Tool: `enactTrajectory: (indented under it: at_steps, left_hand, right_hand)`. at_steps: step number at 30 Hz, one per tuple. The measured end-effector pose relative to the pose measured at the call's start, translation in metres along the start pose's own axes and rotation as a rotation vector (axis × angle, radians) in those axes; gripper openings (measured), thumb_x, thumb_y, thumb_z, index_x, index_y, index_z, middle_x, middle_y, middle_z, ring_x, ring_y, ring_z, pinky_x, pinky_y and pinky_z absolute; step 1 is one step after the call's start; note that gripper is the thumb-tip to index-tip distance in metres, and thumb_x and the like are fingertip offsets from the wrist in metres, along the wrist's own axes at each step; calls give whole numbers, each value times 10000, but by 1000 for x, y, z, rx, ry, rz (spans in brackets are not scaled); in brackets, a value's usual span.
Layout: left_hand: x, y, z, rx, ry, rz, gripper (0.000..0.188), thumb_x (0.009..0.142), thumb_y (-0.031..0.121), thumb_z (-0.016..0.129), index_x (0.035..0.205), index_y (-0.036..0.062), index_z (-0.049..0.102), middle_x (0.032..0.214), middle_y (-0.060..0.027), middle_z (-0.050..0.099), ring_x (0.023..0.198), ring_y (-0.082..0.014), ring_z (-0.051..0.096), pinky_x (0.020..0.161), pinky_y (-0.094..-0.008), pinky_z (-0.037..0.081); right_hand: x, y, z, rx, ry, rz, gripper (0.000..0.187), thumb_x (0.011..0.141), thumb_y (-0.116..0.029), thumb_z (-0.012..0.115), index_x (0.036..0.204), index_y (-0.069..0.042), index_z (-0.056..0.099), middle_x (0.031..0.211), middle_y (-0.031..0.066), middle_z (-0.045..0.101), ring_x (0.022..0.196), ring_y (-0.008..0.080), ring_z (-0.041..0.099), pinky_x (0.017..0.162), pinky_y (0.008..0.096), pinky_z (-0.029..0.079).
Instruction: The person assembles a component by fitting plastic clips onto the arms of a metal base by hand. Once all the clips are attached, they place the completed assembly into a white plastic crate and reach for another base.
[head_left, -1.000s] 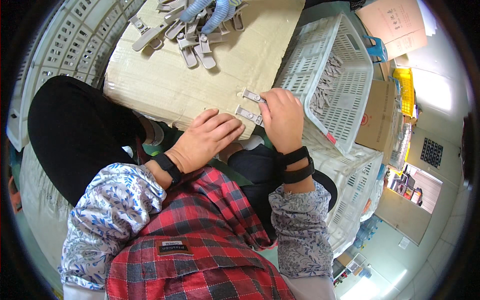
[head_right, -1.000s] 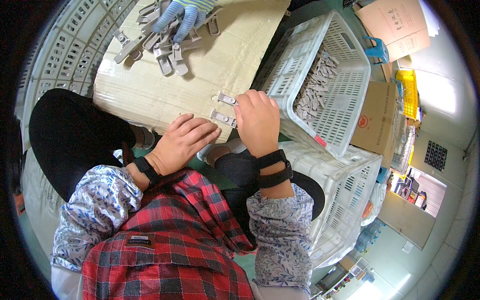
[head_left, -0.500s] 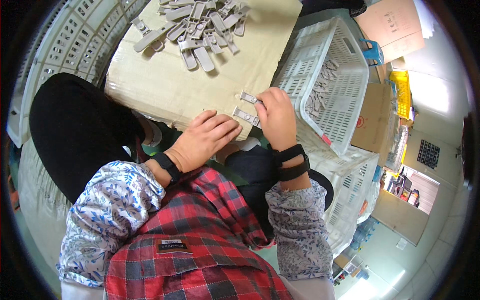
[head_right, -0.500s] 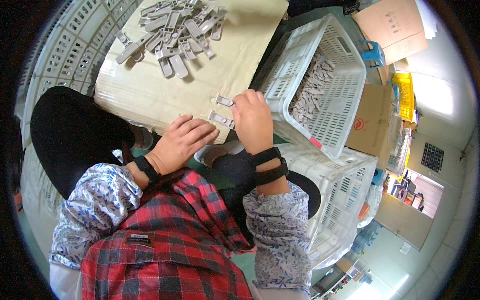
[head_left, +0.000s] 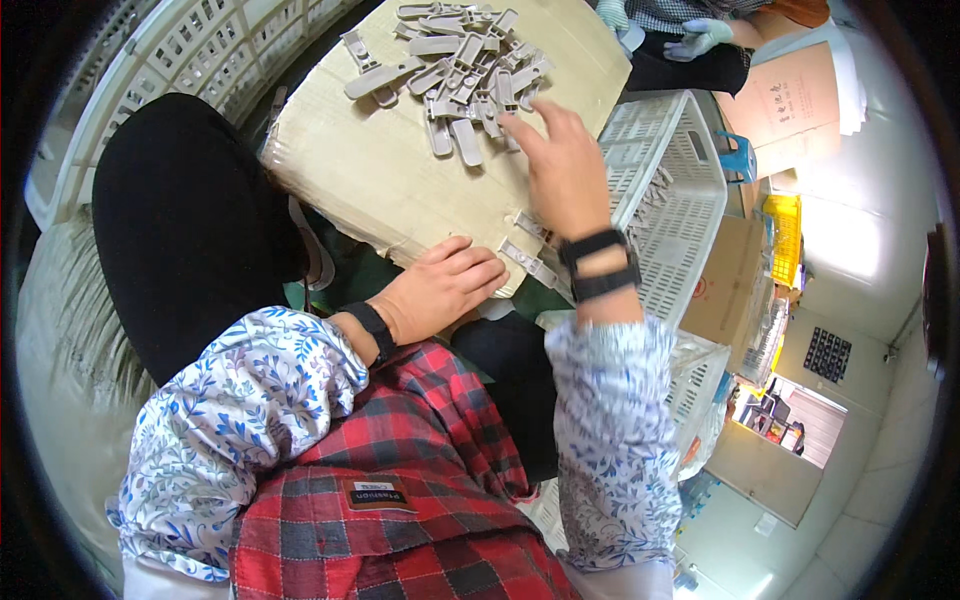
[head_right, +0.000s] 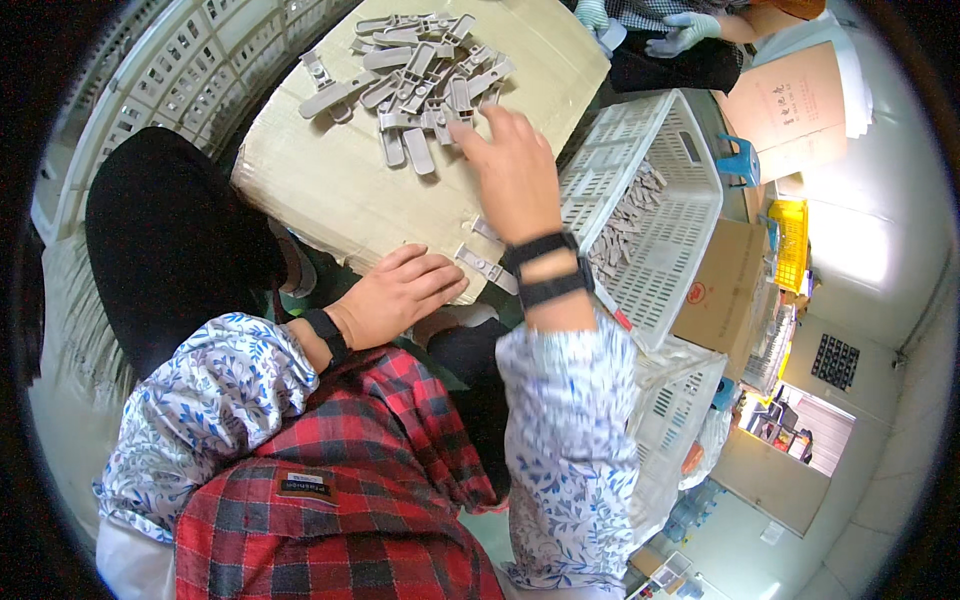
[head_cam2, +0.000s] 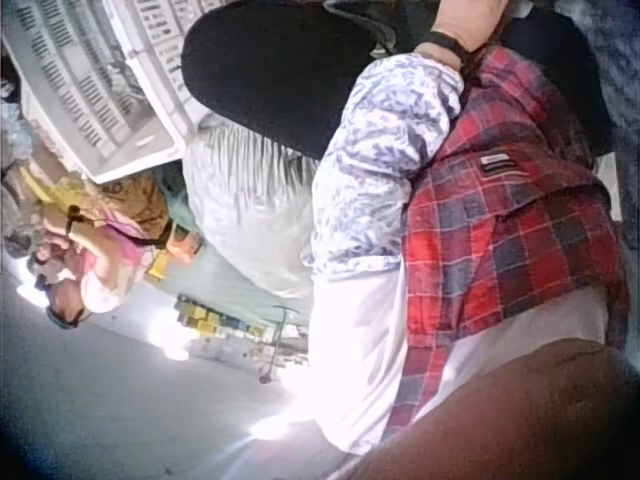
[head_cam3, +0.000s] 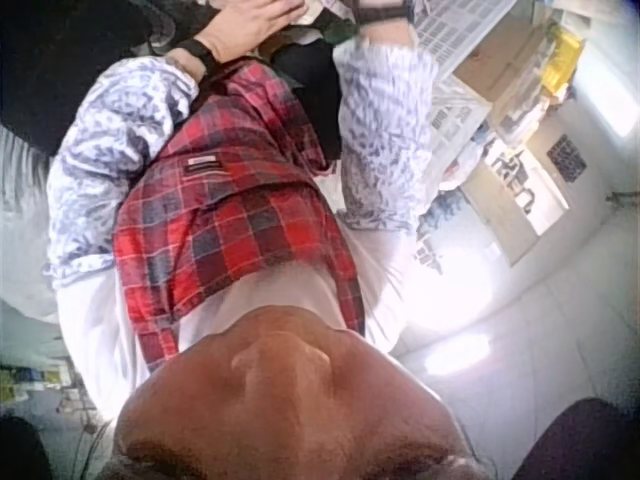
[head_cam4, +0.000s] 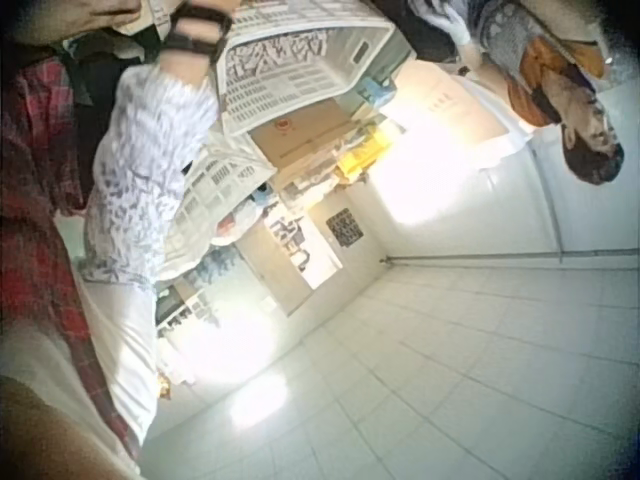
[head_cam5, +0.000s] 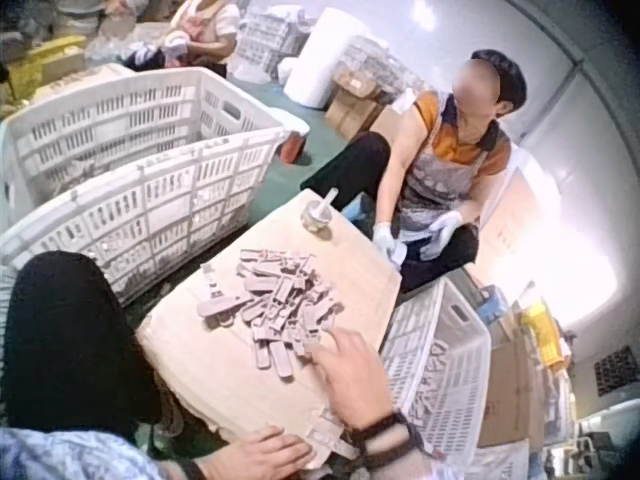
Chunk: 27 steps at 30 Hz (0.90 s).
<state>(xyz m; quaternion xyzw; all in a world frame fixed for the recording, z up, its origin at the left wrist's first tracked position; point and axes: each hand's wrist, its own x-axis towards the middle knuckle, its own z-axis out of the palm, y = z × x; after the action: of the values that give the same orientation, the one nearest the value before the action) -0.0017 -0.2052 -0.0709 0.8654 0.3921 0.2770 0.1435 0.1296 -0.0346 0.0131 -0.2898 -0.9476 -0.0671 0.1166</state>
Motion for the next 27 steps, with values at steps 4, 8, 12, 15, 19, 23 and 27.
enactTrajectory:
  at_steps: [4,8,12,15,19,23,27]
  left_hand:
    - [4,3,2,23,6,7,485,862,185,524,1337,91,555,1329,-36,543,1293,-180,476,1144,-408,319]
    - [1,0,7,-24,5,-1,471,867,180,525,1329,90,559,1327,-32,541,1292,-179,473,1147,-409,314]
    - [1,2,3,-14,-23,-9,475,874,175,523,1341,92,549,1320,-29,540,1292,-182,473,1145,-408,313]
    - [4,3,-1,1,-35,-11,484,876,175,521,1353,93,540,1324,-30,539,1290,-182,476,1140,-406,317]
    - [3,3,-1,10,-39,-28,502,875,176,519,1370,93,531,1332,-32,535,1281,-182,486,1132,-405,324]
    - [8,5,-1,2,-57,-5,512,873,170,521,1380,96,524,1330,-33,534,1279,-183,489,1130,-407,326]
    - [6,4,-2,22,-61,-13,518,870,161,525,1385,100,522,1334,-32,532,1277,-182,491,1128,-407,330]
  right_hand:
    - [30,26,26,-17,58,-195,179,796,-88,606,970,-67,642,1259,144,600,1167,320,577,923,419,487]
    - [27,41,26,-64,44,-306,106,767,-103,613,853,-45,595,1243,134,609,1143,299,595,918,411,489]
    - [1,48,26,64,-261,-193,151,794,-99,604,930,-35,604,1225,123,626,1145,284,606,907,395,507]
    - [-13,54,32,135,-129,-165,247,823,-71,586,1065,-41,625,1247,130,619,1147,303,605,939,391,505]
    - [-16,51,30,269,-36,26,355,849,-55,557,1192,-97,637,1268,138,611,1178,318,586,972,402,496]
    - [-12,83,18,64,76,40,299,847,-89,570,1126,-116,673,1274,122,612,1214,312,567,990,420,484]
    - [-4,83,31,9,-8,-184,189,839,-121,593,1005,-77,670,1222,114,635,1178,298,589,990,410,471]
